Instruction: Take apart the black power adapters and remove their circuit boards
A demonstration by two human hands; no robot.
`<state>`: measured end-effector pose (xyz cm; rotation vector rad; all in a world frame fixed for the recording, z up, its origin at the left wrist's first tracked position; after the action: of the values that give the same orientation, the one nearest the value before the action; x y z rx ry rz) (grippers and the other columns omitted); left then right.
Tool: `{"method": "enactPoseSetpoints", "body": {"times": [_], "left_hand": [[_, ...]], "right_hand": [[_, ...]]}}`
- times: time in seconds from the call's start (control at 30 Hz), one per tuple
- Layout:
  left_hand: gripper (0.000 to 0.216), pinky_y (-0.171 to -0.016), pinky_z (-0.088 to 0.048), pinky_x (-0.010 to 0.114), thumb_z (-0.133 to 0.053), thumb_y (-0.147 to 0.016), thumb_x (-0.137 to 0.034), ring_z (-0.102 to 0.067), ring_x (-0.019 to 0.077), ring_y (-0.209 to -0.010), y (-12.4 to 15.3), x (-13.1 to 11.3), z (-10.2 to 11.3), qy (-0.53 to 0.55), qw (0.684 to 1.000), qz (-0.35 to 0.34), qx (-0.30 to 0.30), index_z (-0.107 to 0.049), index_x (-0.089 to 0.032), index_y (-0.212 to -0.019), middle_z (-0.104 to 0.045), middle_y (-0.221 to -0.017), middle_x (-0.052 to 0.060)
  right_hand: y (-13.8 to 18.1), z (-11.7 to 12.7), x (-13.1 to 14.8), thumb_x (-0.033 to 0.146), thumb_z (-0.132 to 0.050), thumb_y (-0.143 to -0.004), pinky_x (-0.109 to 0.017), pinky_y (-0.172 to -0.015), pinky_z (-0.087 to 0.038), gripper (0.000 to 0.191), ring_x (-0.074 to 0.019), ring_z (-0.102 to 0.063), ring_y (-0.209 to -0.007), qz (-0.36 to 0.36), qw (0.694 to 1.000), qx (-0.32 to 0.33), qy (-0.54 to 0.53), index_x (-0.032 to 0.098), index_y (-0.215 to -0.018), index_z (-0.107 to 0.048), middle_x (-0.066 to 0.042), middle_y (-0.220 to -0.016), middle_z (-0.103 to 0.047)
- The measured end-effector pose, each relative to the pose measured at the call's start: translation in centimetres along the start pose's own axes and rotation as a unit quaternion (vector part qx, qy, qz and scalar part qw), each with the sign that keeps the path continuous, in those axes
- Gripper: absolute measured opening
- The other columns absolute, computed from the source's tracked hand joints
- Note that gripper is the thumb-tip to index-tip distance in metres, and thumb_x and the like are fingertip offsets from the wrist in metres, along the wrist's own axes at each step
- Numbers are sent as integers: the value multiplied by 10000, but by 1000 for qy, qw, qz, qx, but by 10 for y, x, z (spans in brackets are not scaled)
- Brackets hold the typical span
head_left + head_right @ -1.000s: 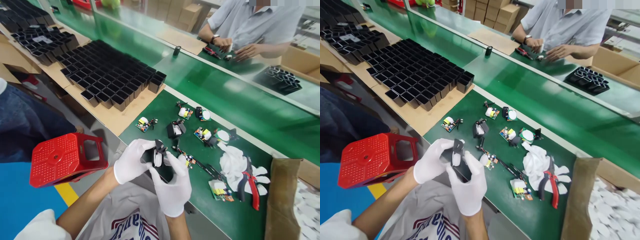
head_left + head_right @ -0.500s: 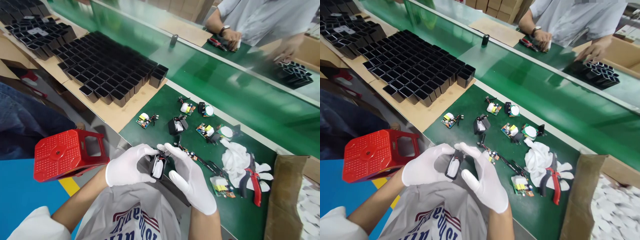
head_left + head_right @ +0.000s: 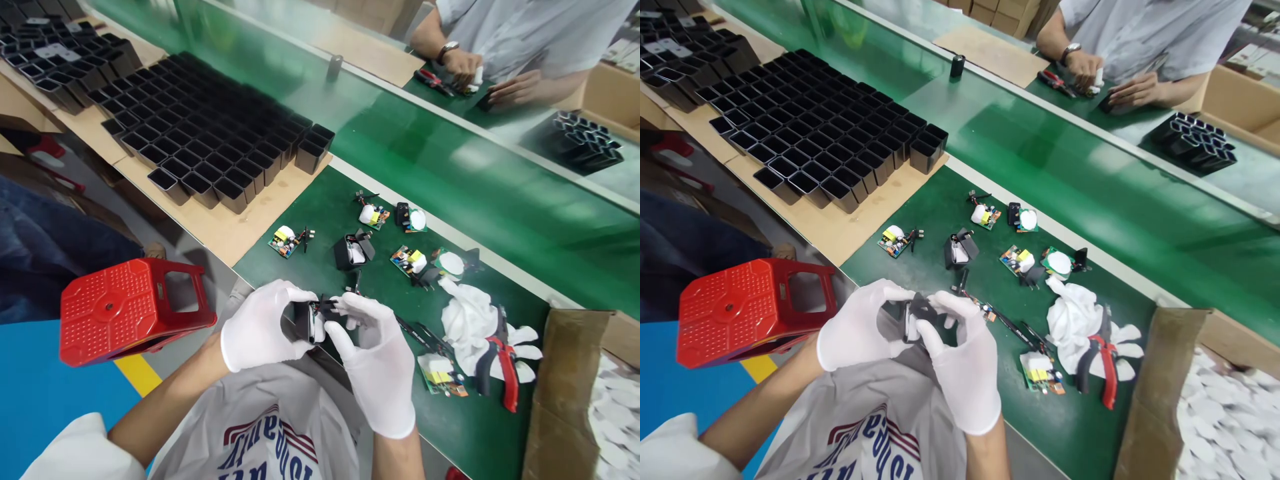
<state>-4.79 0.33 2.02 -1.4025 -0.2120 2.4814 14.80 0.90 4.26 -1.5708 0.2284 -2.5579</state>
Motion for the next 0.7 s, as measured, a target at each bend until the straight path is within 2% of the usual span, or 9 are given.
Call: {"method": "enactPoseSetpoints", "body": {"times": [0.07, 0.13, 0.2, 0.27, 0.37, 0.5, 0.6, 0.7], "left_hand": [[557, -806, -586, 426, -810, -630, -203, -731, 265, -855, 0, -1, -9, -76, 994, -1, -76, -703, -218, -1177, -772, -953, 50], [505, -795, -580, 444, -788, -607, -245, -728, 281, -831, -2, -2, -18, -134, 983, 9, -125, -737, -210, -1108, -769, -914, 62], [402, -781, -574, 438, -780, -633, -304, -735, 288, -813, -5, -3, -25, -165, 977, 25, -135, -756, -211, -1023, -767, -874, 71], [283, -724, -549, 411, -761, -675, -346, -728, 279, -750, -7, -3, -30, -180, 976, 36, -117, -756, -220, -928, -743, -781, 61], [168, -623, -481, 374, -716, -731, -357, -681, 248, -625, -10, -4, -33, -180, 978, 31, -100, -741, -224, -830, -668, -637, 38], [216, -603, -464, 373, -683, -763, -338, -675, 242, -612, -9, -4, -32, -172, 972, 11, -157, -766, -208, -914, -696, -658, 46], [247, -623, -483, 384, -694, -759, -345, -692, 249, -641, -7, -2, -34, -178, 970, 1, -167, -763, -201, -947, -725, -708, 57], [324, -679, -521, 413, -697, -770, -370, -715, 265, -691, -5, 0, -37, -183, 964, -14, -193, -752, -168, -1017, -734, -748, 70]], "right_hand": [[6, -5, 5, 272, -785, -950, -376, -837, -671, 245, -233, -789, -970, 43, 996, -40, 62, 259, -1191, -746, -72, -1123, -815], [10, -11, 9, 207, -777, -965, -425, -935, -659, 267, -241, -792, -1009, 114, 985, -66, 114, 256, -1224, -735, -75, -1149, -818], [13, -15, 11, 131, -784, -954, -452, -991, -642, 319, -238, -798, -1009, 184, 968, -81, 153, 245, -1245, -723, -81, -1161, -820], [14, -17, 10, 95, -797, -939, -449, -960, -651, 319, -233, -800, -962, 226, 950, -89, 198, 232, -1219, -728, -91, -1147, -821], [15, -19, 8, 116, -797, -946, -478, -911, -662, 266, -259, -788, -929, 257, 927, -82, 262, 201, -1192, -740, -137, -1125, -812], [14, -18, 10, 132, -736, -987, -539, -902, -649, 229, -269, -758, -848, 297, 902, -54, 309, 181, -1211, -736, -157, -1047, -796], [13, -17, 12, 160, -693, -1013, -484, -760, -648, 165, -276, -736, -769, 313, 887, -23, 338, 169, -1172, -737, -154, -979, -790], [12, -16, 11, 157, -711, -999, -439, -723, -636, 178, -306, -753, -842, 306, 880, -39, 361, 142, -1175, -737, -184, -1035, -792]]}}
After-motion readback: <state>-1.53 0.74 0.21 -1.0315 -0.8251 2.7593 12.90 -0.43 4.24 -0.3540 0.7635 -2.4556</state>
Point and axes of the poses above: each hand's wrist, its own y-axis away from the middle knuckle, its own z-axis out of the back of the hand, x = y × z, the point moved 2 cm from there along -y, towards the middle knuckle
